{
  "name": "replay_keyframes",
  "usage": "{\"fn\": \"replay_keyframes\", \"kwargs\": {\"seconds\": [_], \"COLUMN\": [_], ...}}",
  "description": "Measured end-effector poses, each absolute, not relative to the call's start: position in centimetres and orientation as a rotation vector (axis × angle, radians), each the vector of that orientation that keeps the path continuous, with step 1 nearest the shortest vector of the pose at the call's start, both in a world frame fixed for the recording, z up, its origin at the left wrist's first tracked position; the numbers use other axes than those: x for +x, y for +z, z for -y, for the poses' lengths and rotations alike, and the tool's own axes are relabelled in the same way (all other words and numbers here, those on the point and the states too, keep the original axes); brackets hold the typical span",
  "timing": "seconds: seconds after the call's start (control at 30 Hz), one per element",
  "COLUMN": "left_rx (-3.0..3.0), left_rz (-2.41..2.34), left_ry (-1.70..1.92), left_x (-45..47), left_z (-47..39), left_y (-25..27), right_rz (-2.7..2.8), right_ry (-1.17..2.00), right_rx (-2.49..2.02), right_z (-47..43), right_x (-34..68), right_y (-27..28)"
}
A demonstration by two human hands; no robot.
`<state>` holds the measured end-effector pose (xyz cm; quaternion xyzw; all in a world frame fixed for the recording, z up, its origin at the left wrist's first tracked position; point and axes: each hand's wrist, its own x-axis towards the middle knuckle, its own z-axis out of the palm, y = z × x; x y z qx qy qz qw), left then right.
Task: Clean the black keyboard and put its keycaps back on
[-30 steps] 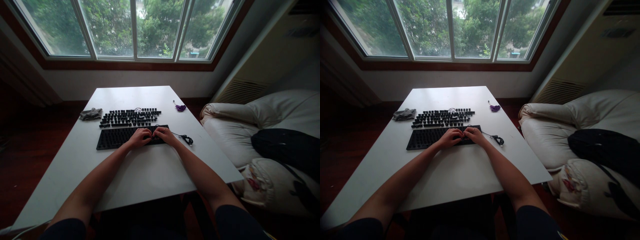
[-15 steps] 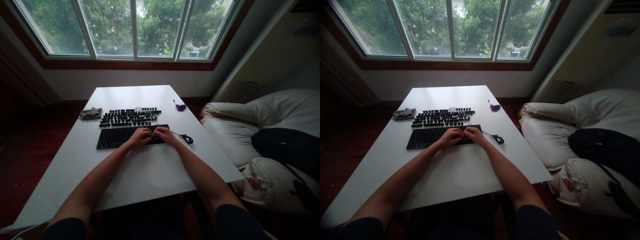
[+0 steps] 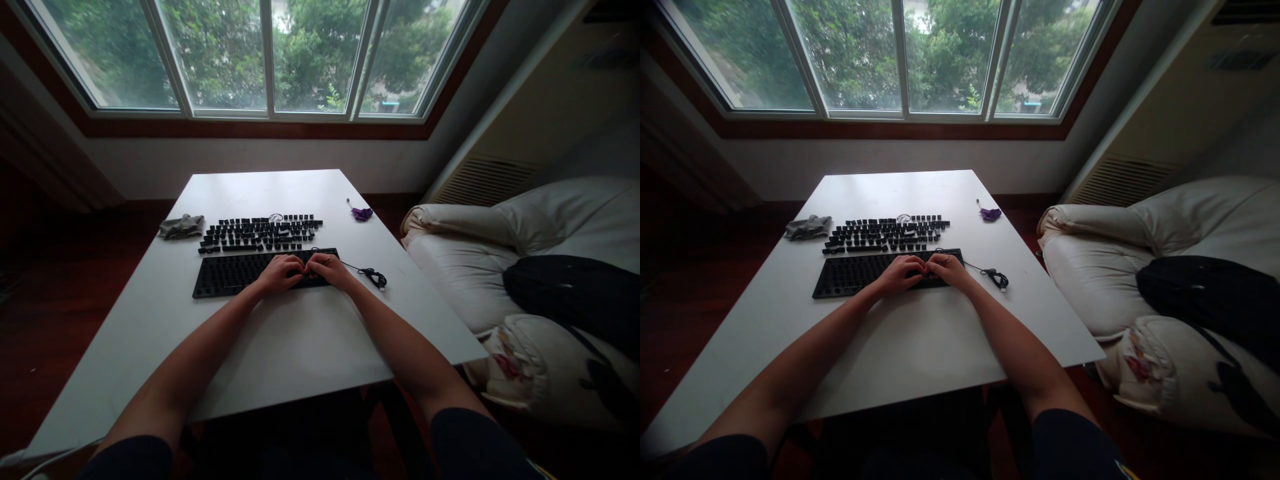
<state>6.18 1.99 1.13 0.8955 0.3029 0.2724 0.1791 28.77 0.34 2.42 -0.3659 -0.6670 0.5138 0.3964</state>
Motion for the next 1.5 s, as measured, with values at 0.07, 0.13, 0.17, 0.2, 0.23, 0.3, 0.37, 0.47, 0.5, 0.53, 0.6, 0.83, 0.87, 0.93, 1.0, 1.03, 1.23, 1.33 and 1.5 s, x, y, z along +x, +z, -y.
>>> {"fn": "replay_keyframes", "kwargs": {"seconds": [0.07,0.13,0.17,0.2,0.23,0.3,0.37,0.47,0.5,0.53,0.6,0.83,0.87,0.93,1.0,1.03,1.23,1.33,1.5], "left_rx": [2.533,2.533,2.532,2.531,2.53,2.528,2.528,2.528,2.527,2.526,2.523,2.525,2.526,2.527,2.527,2.527,2.526,2.528,2.529], "left_rz": [-0.856,-0.858,-0.86,-0.863,-0.865,-0.868,-0.867,-0.858,-0.855,-0.851,-0.848,-0.861,-0.863,-0.868,-0.874,-0.875,-0.877,-0.872,-0.876], "left_ry": [0.767,0.763,0.761,0.76,0.76,0.764,0.768,0.771,0.772,0.773,0.774,0.751,0.75,0.751,0.751,0.751,0.742,0.743,0.746], "left_x": [6.16,6.17,6.18,6.2,6.21,6.23,6.24,6.22,6.22,6.21,6.19,6.18,6.18,6.2,6.22,6.22,6.21,6.2,6.24], "left_z": [-1.99,-1.98,-1.97,-1.96,-1.95,-1.93,-1.93,-1.97,-1.99,-2.0,-2.02,-2.01,-2.01,-2.0,-1.97,-1.95,-1.93,-1.93,-1.91], "left_y": [1.14,1.14,1.13,1.13,1.13,1.11,1.1,1.07,1.06,1.04,1.02,1.06,1.07,1.08,1.09,1.09,1.15,1.2,1.18], "right_rz": [1.689,1.686,1.686,1.686,1.686,1.693,1.697,1.706,1.709,1.709,1.706,1.707,1.708,1.708,1.704,1.702,1.697,1.695,1.697], "right_ry": [1.307,1.312,1.314,1.315,1.315,1.311,1.307,1.297,1.294,1.291,1.292,1.294,1.294,1.296,1.297,1.298,1.296,1.295,1.304], "right_rx": [-0.922,-0.919,-0.919,-0.92,-0.921,-0.92,-0.914,-0.913,-0.918,-0.925,-0.934,-0.928,-0.924,-0.922,-0.926,-0.929,-0.941,-0.939,-0.931], "right_z": [-0.35,-0.39,-0.43,-0.47,-0.5,-0.56,-0.57,-0.49,-0.44,-0.38,-0.28,-0.3,-0.33,-0.36,-0.35,-0.33,-0.23,-0.27,-0.37], "right_x": [28.75,28.74,28.74,28.75,28.77,28.81,28.85,28.81,28.78,28.74,28.65,28.67,28.7,28.74,28.73,28.71,28.55,28.56,28.62], "right_y": [2.39,2.3,2.23,2.16,2.1,1.99,1.97,2.15,2.25,2.37,2.58,2.54,2.47,2.39,2.39,2.42,2.6,2.55,2.31]}}
